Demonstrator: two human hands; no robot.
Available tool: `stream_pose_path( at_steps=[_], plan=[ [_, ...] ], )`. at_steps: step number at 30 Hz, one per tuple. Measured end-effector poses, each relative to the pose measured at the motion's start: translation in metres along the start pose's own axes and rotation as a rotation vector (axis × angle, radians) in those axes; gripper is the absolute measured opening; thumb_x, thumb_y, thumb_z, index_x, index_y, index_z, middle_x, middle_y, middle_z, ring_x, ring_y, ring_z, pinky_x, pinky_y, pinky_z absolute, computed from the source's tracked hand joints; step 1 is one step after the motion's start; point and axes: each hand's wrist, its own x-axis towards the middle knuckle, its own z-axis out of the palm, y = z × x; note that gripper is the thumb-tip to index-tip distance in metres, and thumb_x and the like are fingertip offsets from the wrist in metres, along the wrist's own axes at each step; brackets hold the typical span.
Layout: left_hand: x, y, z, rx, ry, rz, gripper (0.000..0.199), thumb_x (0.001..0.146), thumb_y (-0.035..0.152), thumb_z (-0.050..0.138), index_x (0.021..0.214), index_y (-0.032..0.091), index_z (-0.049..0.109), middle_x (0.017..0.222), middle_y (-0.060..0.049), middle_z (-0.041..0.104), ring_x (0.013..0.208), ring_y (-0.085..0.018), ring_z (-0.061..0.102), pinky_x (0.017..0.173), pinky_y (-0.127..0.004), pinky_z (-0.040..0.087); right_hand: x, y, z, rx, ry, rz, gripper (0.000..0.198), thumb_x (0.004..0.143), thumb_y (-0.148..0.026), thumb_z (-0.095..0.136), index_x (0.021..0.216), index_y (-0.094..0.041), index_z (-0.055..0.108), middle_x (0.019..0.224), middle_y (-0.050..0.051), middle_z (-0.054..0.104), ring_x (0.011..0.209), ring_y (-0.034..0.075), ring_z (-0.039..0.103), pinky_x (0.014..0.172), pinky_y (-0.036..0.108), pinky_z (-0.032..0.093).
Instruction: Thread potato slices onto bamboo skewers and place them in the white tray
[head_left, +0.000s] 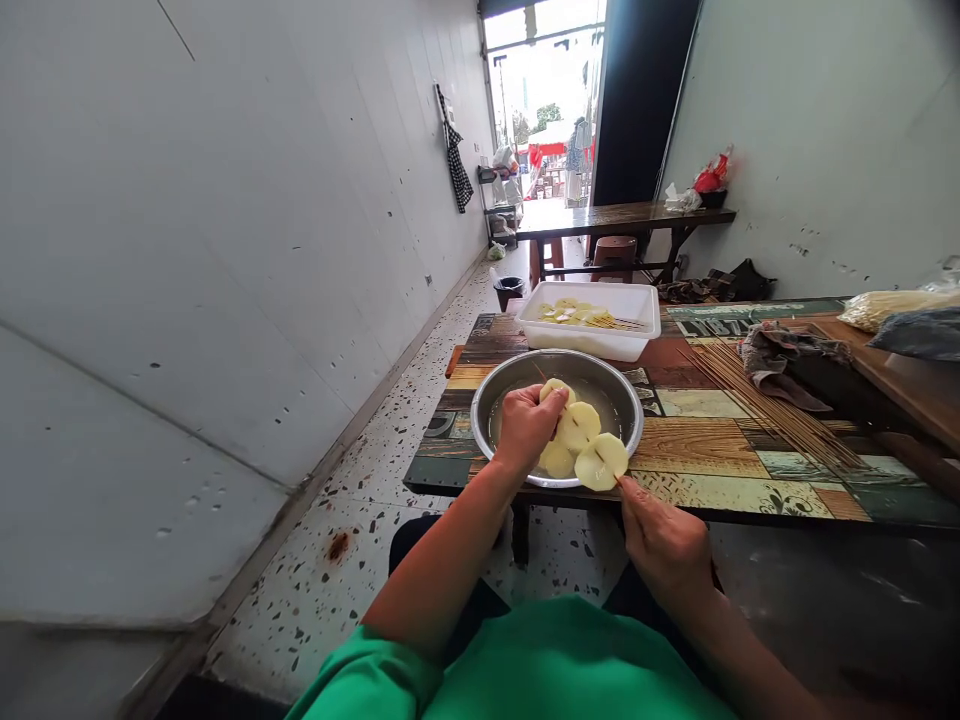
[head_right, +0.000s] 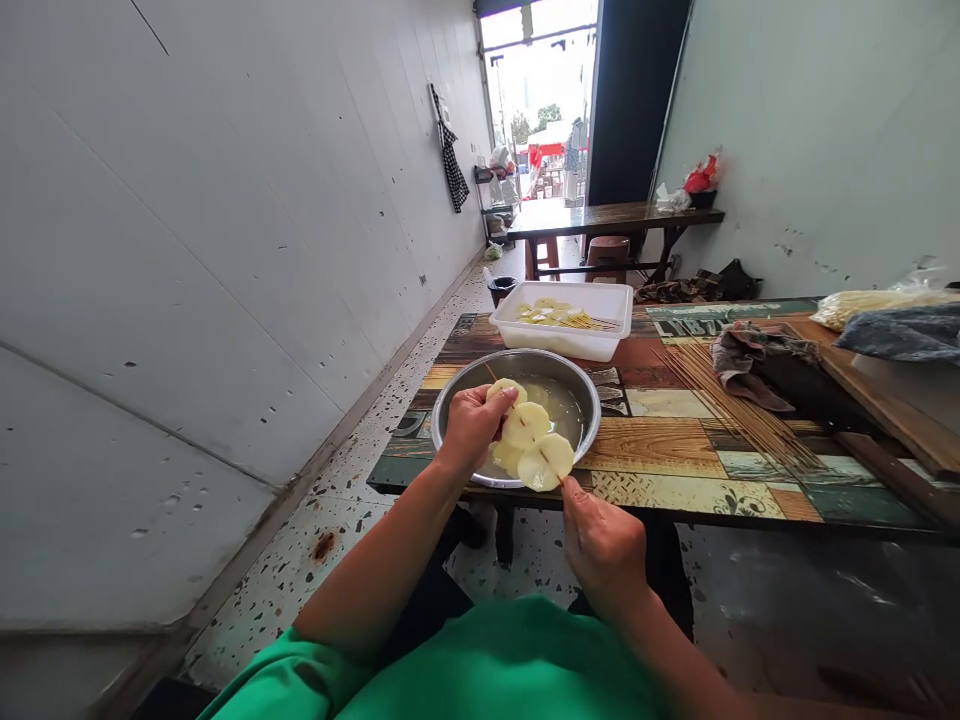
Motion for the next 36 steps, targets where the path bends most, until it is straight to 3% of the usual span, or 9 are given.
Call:
stream_pose_path(
  at_steps=[6,11,15,17,20,25,28,31,36],
  plan=[
    [-0.002,0.001,-0.002,-0.125,-0.201,-0.112,0.05,0.065,0.063,0.069,0.067,0.014,0.057,0.052,0.002,0.051,0.04,-0.007,0.046,0.039,-0.02,0.031,0.0,0.006,0.001,-0.029,-0.002,0.045,0.02,0.09,-0.01,0.054,0.103,-0.009,0.069,0.078,0.012,0.076,0.056,0.018,0.07,0.05,0.024,0.051],
    [-0.019,-0.006,0.011,-0.296,-0.335,-0.196,0.049,0.057,0.054,0.08,0.077,0.013,0.062,0.058,0.002,0.056,0.048,-0.006,0.048,0.045,-0.018,0.036,0.007,0.005,0.005,-0.016,0.029,0.237,0.022,0.094,-0.021,0.052,0.096,-0.012,0.072,0.084,0.013,0.077,0.062,0.021,0.072,0.054,0.026,0.053],
    [-0.028,-0.013,0.023,-0.238,-0.331,-0.102,0.039,0.064,0.047,0.077,0.077,0.011,0.069,0.072,-0.004,0.065,0.059,-0.008,0.051,0.054,-0.019,0.04,0.014,0.001,0.005,0.207,-0.043,0.47,0.028,0.095,-0.029,0.047,0.1,-0.015,0.071,0.088,0.011,0.076,0.073,0.021,0.071,0.061,0.027,0.053],
    [-0.028,-0.014,0.025,-0.196,-0.25,-0.045,0.034,0.067,0.045,0.074,0.074,0.012,0.07,0.072,-0.004,0.066,0.06,-0.009,0.051,0.055,-0.02,0.04,0.015,0.0,0.004,0.387,-0.138,0.604,0.032,0.096,-0.034,0.045,0.103,-0.016,0.07,0.076,0.007,0.072,0.066,0.019,0.067,0.058,0.026,0.05],
    [-0.026,-0.012,0.025,-0.155,-0.173,0.007,0.031,0.067,0.044,0.072,0.069,0.013,0.069,0.063,-0.002,0.062,0.056,-0.009,0.049,0.054,-0.021,0.039,0.015,-0.001,0.0,0.579,-0.254,0.748,0.036,0.097,-0.04,0.041,0.097,-0.017,0.069,0.053,-0.002,0.052,0.047,0.014,0.05,0.047,0.024,0.04],
    [-0.028,-0.008,0.024,-0.131,-0.255,0.024,0.034,0.068,0.045,0.071,0.058,0.013,0.061,0.053,0.0,0.054,0.051,-0.008,0.043,0.05,-0.022,0.033,0.019,-0.005,-0.004,0.615,-0.24,0.772,0.034,0.093,-0.045,0.047,0.092,-0.017,0.067,0.052,-0.005,0.038,0.046,0.012,0.037,0.046,0.024,0.033],
    [-0.029,-0.005,0.024,-0.161,-0.29,0.006,0.035,0.068,0.044,0.07,0.055,0.014,0.058,0.053,0.0,0.052,0.051,-0.008,0.043,0.05,-0.022,0.033,0.023,-0.006,-0.004,0.935,-0.255,0.973,0.032,0.092,-0.048,0.051,0.101,-0.019,0.063,0.052,-0.009,0.028,0.044,0.009,0.024,0.041,0.021,0.021],
    [-0.029,-0.003,0.022,-0.201,-0.304,-0.026,0.035,0.067,0.045,0.071,0.055,0.014,0.057,0.053,0.0,0.052,0.051,-0.008,0.043,0.052,-0.021,0.035,0.026,-0.005,-0.002,1.161,-0.249,1.114,0.03,0.088,-0.048,0.059,0.094,-0.019,0.061,0.054,-0.01,0.022,0.045,0.007,0.017,0.04,0.019,0.014],
    [-0.028,-0.002,0.019,-0.121,-0.344,0.038,0.036,0.07,0.044,0.068,0.055,0.014,0.058,0.053,0.001,0.05,0.052,-0.008,0.041,0.052,-0.021,0.032,0.027,-0.002,0.003,1.169,-0.193,1.136,0.029,0.084,-0.047,0.065,0.086,-0.018,0.062,0.053,-0.01,0.023,0.045,0.006,0.017,0.039,0.018,0.014]
  ],
)
